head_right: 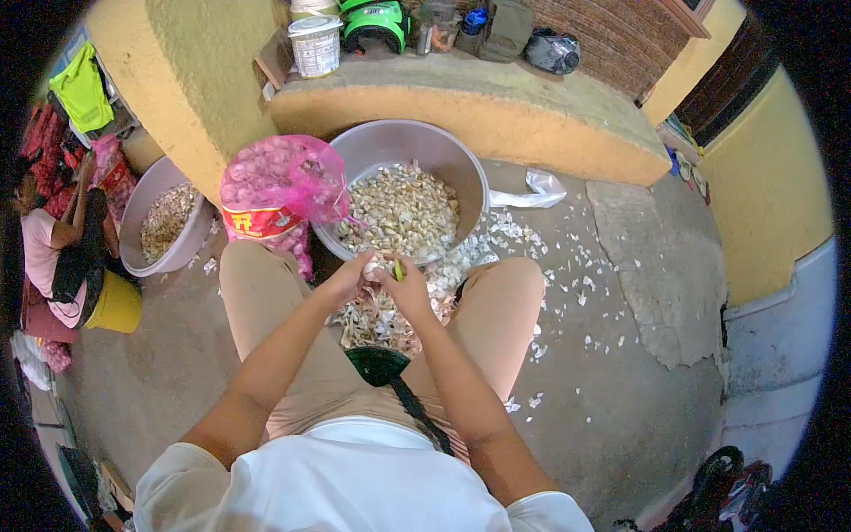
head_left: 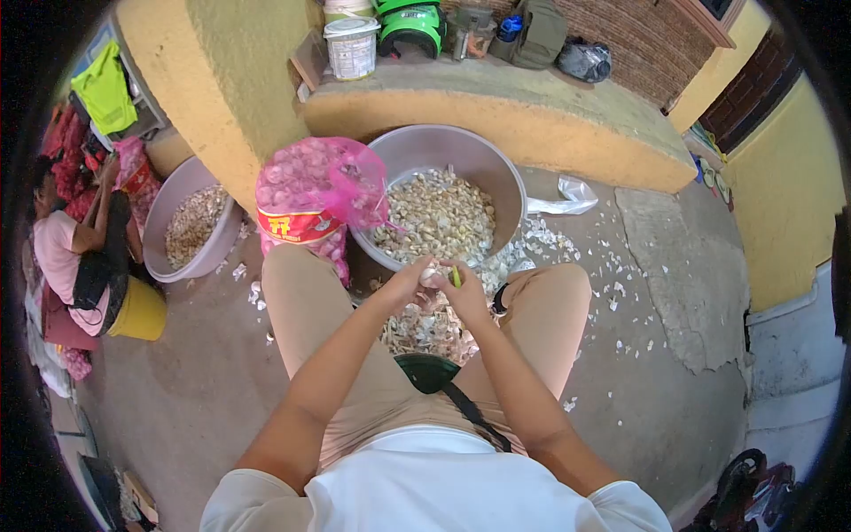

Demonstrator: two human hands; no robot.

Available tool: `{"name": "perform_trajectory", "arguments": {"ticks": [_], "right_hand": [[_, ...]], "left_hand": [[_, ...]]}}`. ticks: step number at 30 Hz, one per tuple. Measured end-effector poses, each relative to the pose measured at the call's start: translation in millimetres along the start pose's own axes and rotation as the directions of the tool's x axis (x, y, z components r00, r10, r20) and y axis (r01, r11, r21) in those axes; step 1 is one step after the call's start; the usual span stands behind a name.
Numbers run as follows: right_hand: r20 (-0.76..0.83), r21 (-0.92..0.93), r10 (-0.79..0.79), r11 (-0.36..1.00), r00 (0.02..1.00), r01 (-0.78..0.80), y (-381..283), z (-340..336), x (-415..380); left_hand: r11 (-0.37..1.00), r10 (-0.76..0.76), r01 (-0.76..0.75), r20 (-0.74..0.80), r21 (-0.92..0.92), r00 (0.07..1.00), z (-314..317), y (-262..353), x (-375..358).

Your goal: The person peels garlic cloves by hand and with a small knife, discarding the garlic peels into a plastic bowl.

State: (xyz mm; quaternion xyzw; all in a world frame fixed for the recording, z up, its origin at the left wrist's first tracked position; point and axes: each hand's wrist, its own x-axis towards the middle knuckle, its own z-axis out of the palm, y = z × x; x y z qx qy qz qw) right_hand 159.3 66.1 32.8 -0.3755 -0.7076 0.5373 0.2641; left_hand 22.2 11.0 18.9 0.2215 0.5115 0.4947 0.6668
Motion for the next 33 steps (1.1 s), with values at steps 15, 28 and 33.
{"name": "perform_trajectory", "arguments": {"ticks": [15,28,33], "right_hand": [[0.008,0.105,-0.344,0.934,0.939,0.341,10,6,13],[0.055,0.197,0.101,0.974,0.993,-0.11,5,4,7],[0.063,0.079,0.159,0.983,0.985,-0.164,1,4,7]], "left_hand": [[0.999,-0.033,0.036,-0.134,0.018,0.99,8,21,-9],[0.967,0.217,-0.196,-0.125,0.16,0.968,4,14,-4],[0.947,0.253,-0.224,-0.104,0.23,0.962,3,10,-1]]}}
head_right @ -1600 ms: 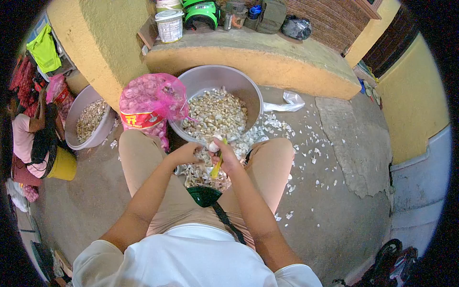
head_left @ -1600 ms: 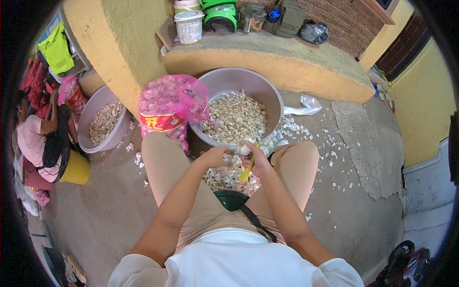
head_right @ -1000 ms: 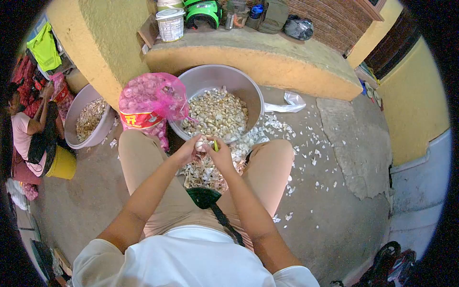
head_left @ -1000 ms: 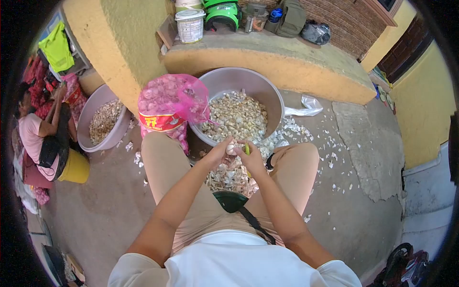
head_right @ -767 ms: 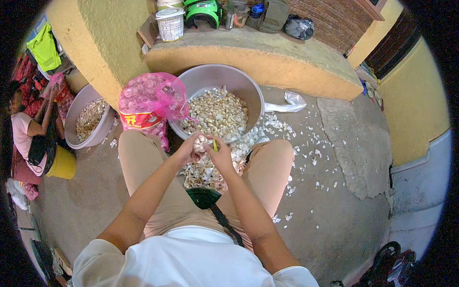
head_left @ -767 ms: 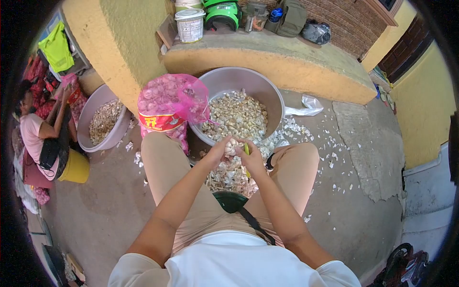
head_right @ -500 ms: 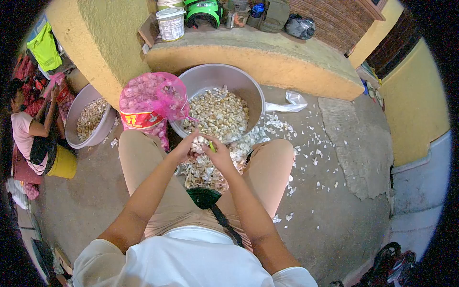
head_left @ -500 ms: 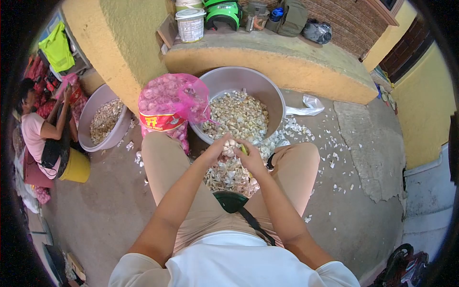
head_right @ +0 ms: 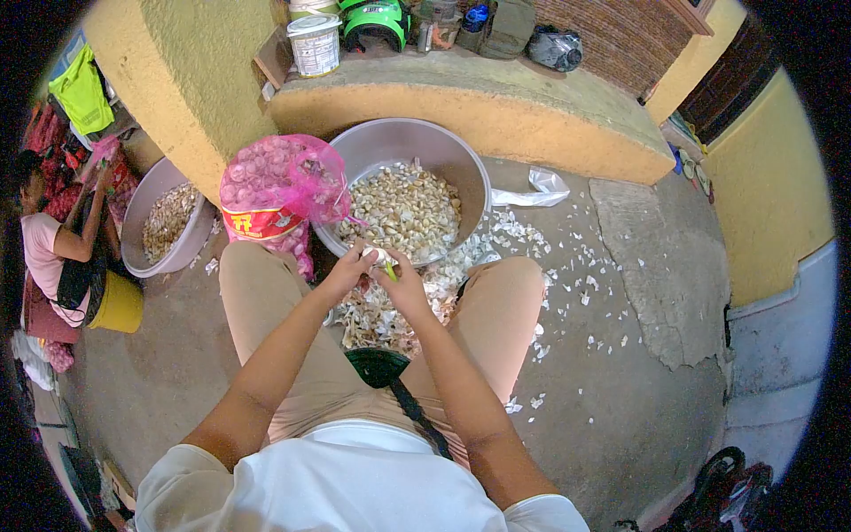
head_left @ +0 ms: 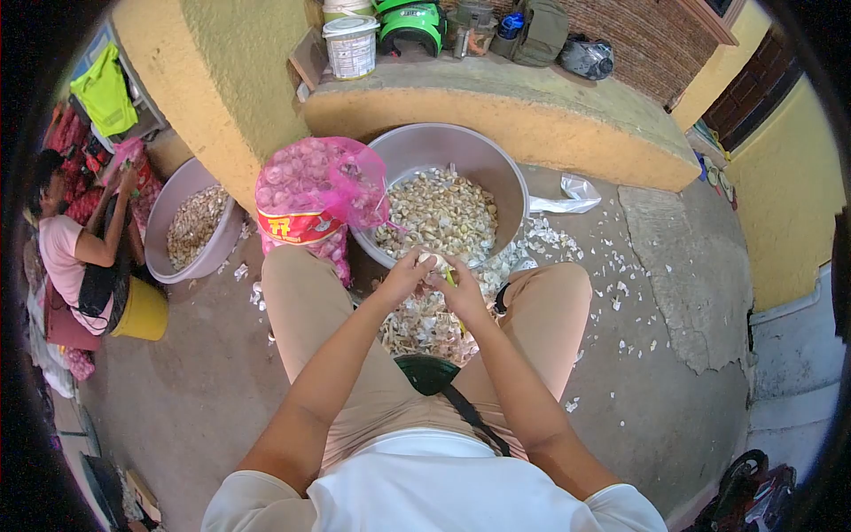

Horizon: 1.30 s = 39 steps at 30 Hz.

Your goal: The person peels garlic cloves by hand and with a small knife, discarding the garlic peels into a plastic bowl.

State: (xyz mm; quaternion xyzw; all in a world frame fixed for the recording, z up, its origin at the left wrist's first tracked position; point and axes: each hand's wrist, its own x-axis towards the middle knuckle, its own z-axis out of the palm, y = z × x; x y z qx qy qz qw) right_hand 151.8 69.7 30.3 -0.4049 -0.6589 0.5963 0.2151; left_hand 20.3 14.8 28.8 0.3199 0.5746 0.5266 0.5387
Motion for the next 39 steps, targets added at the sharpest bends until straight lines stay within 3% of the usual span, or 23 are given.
{"name": "perform_trajectory", "arguments": {"ticks": [3,6,9,12,15,21,24,27,30,33,36,39], "right_hand": [[0.093,0.066,0.05,0.996,0.994,-0.056,-9,-4,-4],[-0.026,-0.166,-0.37,0.918,0.929,0.361,13,2,6],[0.008,-0.187,-0.492,0.855,0.871,0.484,18,3,10],[0.105,-0.119,-0.129,0.983,0.986,0.141,2,-2,3],[0.155,-0.06,0.065,0.997,0.986,-0.056,-11,-5,-1],[0.259,-0.037,0.064,0.998,0.964,-0.056,-18,-8,-2],[0.305,0.078,0.176,0.975,0.936,-0.209,-25,-8,-5],[0.236,0.02,0.128,0.99,0.963,-0.136,-10,-5,1],[0.152,-0.111,-0.013,0.993,0.988,0.03,-1,-3,5],[0.153,-0.066,-0.012,0.998,0.988,0.022,0,-3,6],[0.17,-0.148,0.079,0.988,0.982,-0.053,-5,-7,6],[0.187,-0.131,0.073,0.99,0.98,-0.048,-7,-7,6]], "left_hand": [[1.0,-0.02,0.02,-0.004,-0.005,1.0,-1,-2,-1],[0.917,0.303,-0.255,-0.121,0.308,0.945,2,-8,1],[0.844,0.449,-0.363,-0.151,0.394,0.881,3,-11,2],[0.901,0.24,-0.165,-0.142,0.402,0.96,4,4,-7],[0.843,0.307,-0.213,-0.115,0.495,0.945,2,0,-5],[0.806,0.329,-0.222,-0.105,0.548,0.938,1,-2,-3],[0.825,0.314,-0.209,-0.118,0.525,0.942,0,-4,-3],[0.834,0.414,-0.278,-0.207,0.477,0.886,5,-12,2],[0.89,0.287,-0.172,-0.226,0.422,0.931,6,-12,-1],[0.935,0.188,-0.121,-0.176,0.335,0.966,7,-5,-5],[0.921,0.243,-0.18,-0.147,0.346,0.959,7,-7,-5],[0.909,0.307,-0.254,-0.118,0.33,0.944,4,-16,2]]}}
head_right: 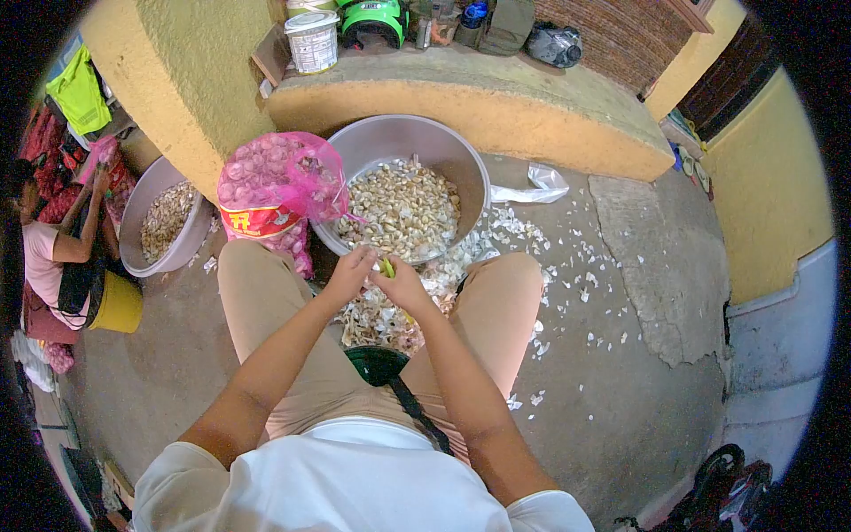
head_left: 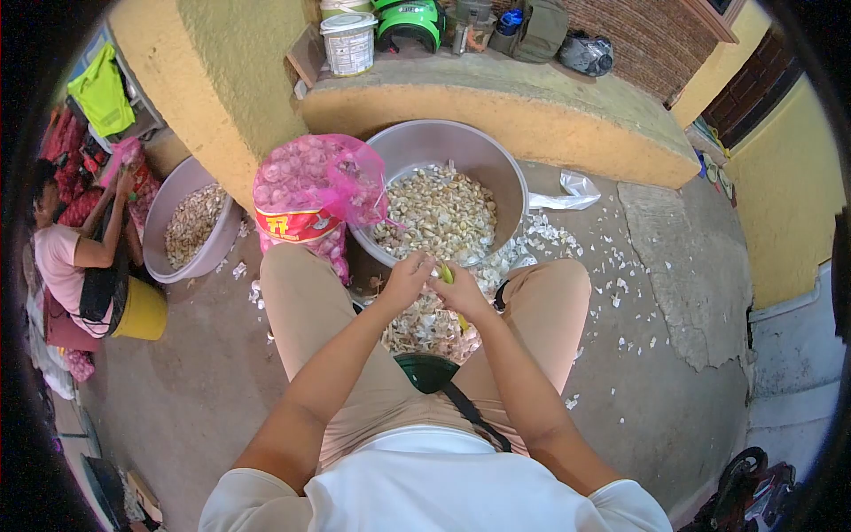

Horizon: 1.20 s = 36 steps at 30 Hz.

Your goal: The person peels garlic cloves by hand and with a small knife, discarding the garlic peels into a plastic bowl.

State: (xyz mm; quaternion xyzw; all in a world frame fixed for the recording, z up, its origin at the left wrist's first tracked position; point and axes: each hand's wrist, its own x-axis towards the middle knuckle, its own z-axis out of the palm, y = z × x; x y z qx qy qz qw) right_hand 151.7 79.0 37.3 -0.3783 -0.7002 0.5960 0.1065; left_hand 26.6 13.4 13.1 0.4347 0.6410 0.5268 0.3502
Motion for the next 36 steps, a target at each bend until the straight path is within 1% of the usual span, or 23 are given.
{"name": "perform_trajectory", "arguments": {"ticks": [3,6,9,12,13,14,15,17,18,21,24,27,30,33,36], "right_hand": [[0.024,-0.028,-0.023,0.999,0.999,0.024,-7,-4,-3],[0.101,-0.001,0.04,0.999,0.994,-0.041,-12,-7,-3],[0.139,0.262,0.087,0.957,0.986,-0.121,-16,-10,-7],[0.185,0.491,0.054,0.86,0.981,-0.14,-14,-11,-8],[0.138,0.443,0.026,0.893,0.99,-0.085,-16,-10,-9],[0.092,0.391,-0.004,0.92,0.996,-0.032,-20,-8,-10],[0.047,0.334,-0.037,0.942,0.998,0.019,-23,-5,-11],[-0.064,0.125,-0.214,0.967,0.975,0.22,-1,4,2],[-0.103,0.01,-0.308,0.951,0.946,0.31,-3,6,3],[-0.052,-0.011,-0.169,0.986,0.984,0.169,-10,2,-3],[0.001,0.05,-0.146,0.988,0.989,0.146,-8,1,0],[0.054,0.006,-0.026,1.0,0.998,0.025,-6,-3,2],[0.095,0.137,-0.096,0.987,0.991,0.083,-12,-5,-3],[0.135,0.2,-0.071,0.979,0.988,0.043,-24,-8,-9],[0.153,0.208,0.003,0.978,0.988,-0.035,-19,-9,-7]], "left_hand": [[0.975,-0.153,0.162,0.07,-0.153,0.986,1,-2,-1],[0.996,-0.009,0.016,0.079,-0.087,0.997,1,-12,5],[0.926,-0.193,0.207,0.076,-0.316,0.978,-1,-8,5],[0.965,-0.169,0.172,0.032,-0.199,0.985,-4,20,-3],[0.994,-0.033,0.029,-0.034,-0.104,0.999,-4,13,0],[0.994,0.109,-0.11,-0.085,0.0,0.99,-2,1,4],[0.964,0.253,-0.241,-0.121,0.109,0.96,-1,-6,7],[0.997,0.028,-0.033,-0.068,-0.067,0.997,-1,14,0],[0.986,-0.081,0.076,-0.028,-0.15,0.996,-2,21,-3],[0.983,-0.088,0.083,-0.019,-0.165,0.996,-2,14,1],[0.972,-0.135,0.139,0.037,-0.189,0.99,-5,17,0],[0.955,-0.178,0.197,0.105,-0.221,0.978,-8,29,-3],[0.955,-0.176,0.206,0.151,-0.215,0.973,-11,29,-2],[0.962,-0.142,0.176,0.168,-0.209,0.976,-11,18,2],[0.917,-0.199,0.262,0.224,-0.301,0.954,-12,22,1]]}}
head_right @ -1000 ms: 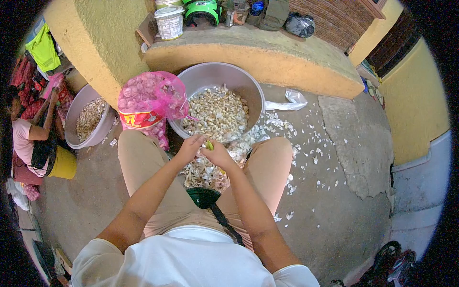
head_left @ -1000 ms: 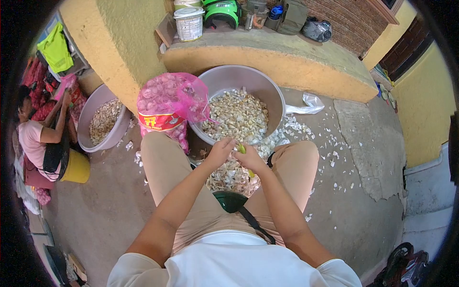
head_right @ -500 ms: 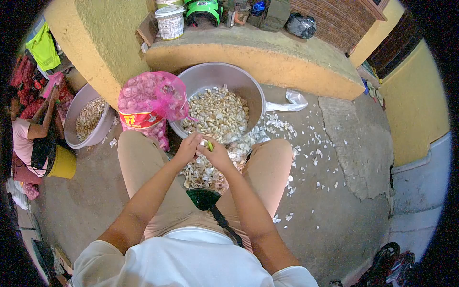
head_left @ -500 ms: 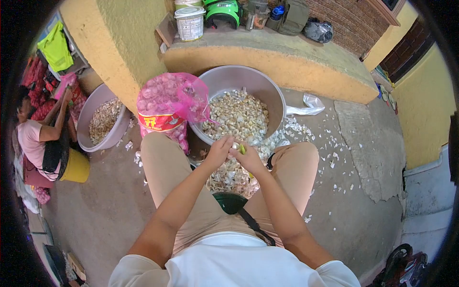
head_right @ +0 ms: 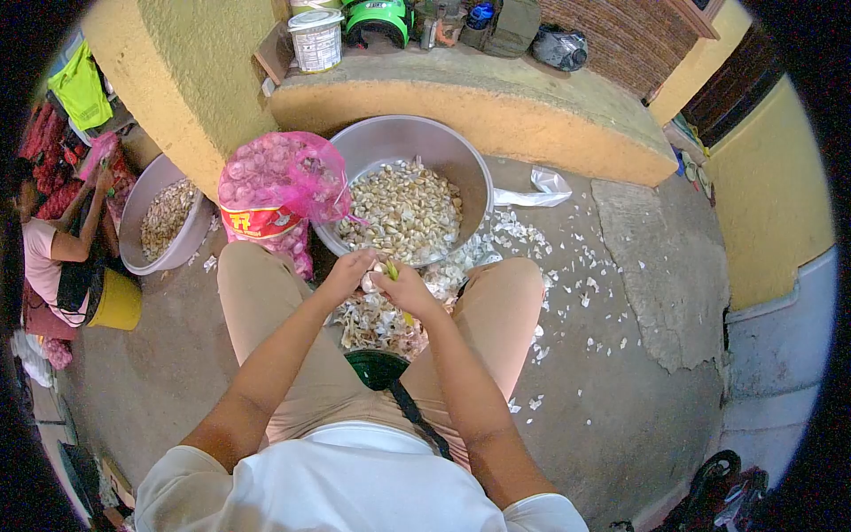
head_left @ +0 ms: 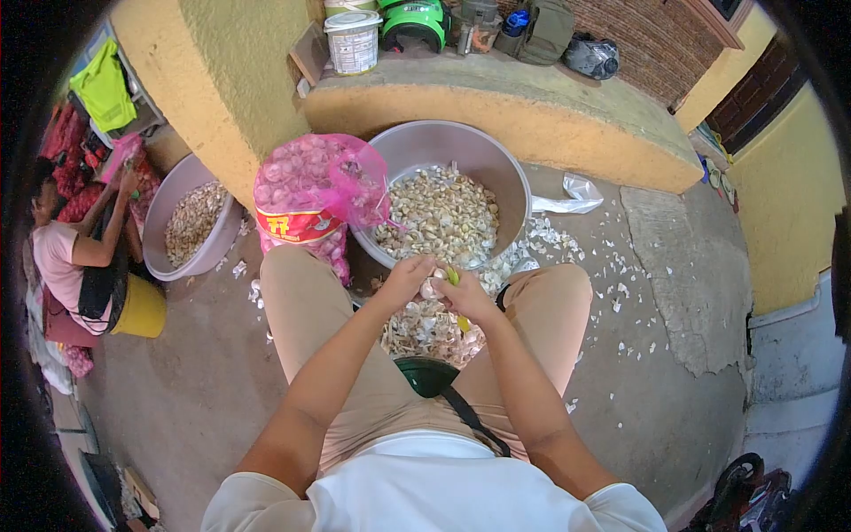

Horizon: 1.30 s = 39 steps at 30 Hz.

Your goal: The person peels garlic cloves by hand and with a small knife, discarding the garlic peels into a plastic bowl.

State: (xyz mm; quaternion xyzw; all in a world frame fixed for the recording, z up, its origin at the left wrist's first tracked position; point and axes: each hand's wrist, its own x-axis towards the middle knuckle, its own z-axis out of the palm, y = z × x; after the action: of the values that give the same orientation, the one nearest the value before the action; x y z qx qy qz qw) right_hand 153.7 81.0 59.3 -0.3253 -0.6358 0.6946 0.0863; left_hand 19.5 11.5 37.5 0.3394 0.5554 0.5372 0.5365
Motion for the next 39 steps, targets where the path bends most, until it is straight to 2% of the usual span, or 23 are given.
{"name": "perform_trajectory", "arguments": {"ticks": [3,6,9,12,15,18,21,24,27,30,33,36,39], "right_hand": [[0.029,0.062,0.009,0.998,1.0,-0.011,-5,-1,-4],[0.061,0.094,0.027,0.995,0.998,-0.033,1,-4,0],[0.034,0.151,0.009,0.988,0.999,-0.014,0,-3,-1],[0.077,0.273,-0.073,0.961,0.994,0.049,-2,-5,-2],[0.12,0.455,-0.087,0.89,0.989,0.024,-1,-6,-1],[0.031,0.373,-0.107,0.924,0.994,0.088,-6,-2,-3],[-0.199,0.134,-0.163,0.972,0.966,0.191,-5,8,1],[-0.291,0.037,-0.28,0.952,0.915,0.303,5,11,9],[-0.358,-0.101,-0.365,0.93,0.859,0.354,15,15,17],[-0.322,-0.309,-0.283,0.933,0.903,0.182,0,15,5],[-0.342,-0.393,-0.325,0.902,0.882,0.18,1,17,6],[-0.282,-0.473,-0.373,0.856,0.884,0.21,10,10,12],[-0.243,-0.516,-0.376,0.831,0.894,0.209,12,7,12]], "left_hand": [[0.997,-0.061,0.062,0.014,-0.056,0.998,1,7,-2],[0.993,-0.024,0.028,0.037,-0.112,0.999,-2,0,3],[0.977,-0.086,0.09,0.027,-0.193,0.996,3,14,-5],[0.94,-0.176,0.187,0.061,-0.286,0.982,-3,6,-1],[0.85,-0.212,0.228,0.089,-0.474,0.973,-3,4,1],[0.857,-0.233,0.205,-0.002,-0.472,0.972,0,8,2],[0.843,-0.171,0.151,0.011,-0.516,0.985,1,10,3],[0.984,-0.091,0.069,-0.129,-0.162,0.987,10,13,4],[0.979,-0.13,0.102,-0.153,-0.174,0.98,10,4,8],[0.981,-0.066,0.02,-0.236,-0.193,0.97,14,-2,9],[0.979,-0.076,0.013,-0.307,-0.205,0.949,19,-2,10],[0.993,-0.07,0.037,-0.301,-0.112,0.951,19,2,8],[0.987,-0.044,0.001,-0.268,-0.159,0.963,17,-5,12]]}}
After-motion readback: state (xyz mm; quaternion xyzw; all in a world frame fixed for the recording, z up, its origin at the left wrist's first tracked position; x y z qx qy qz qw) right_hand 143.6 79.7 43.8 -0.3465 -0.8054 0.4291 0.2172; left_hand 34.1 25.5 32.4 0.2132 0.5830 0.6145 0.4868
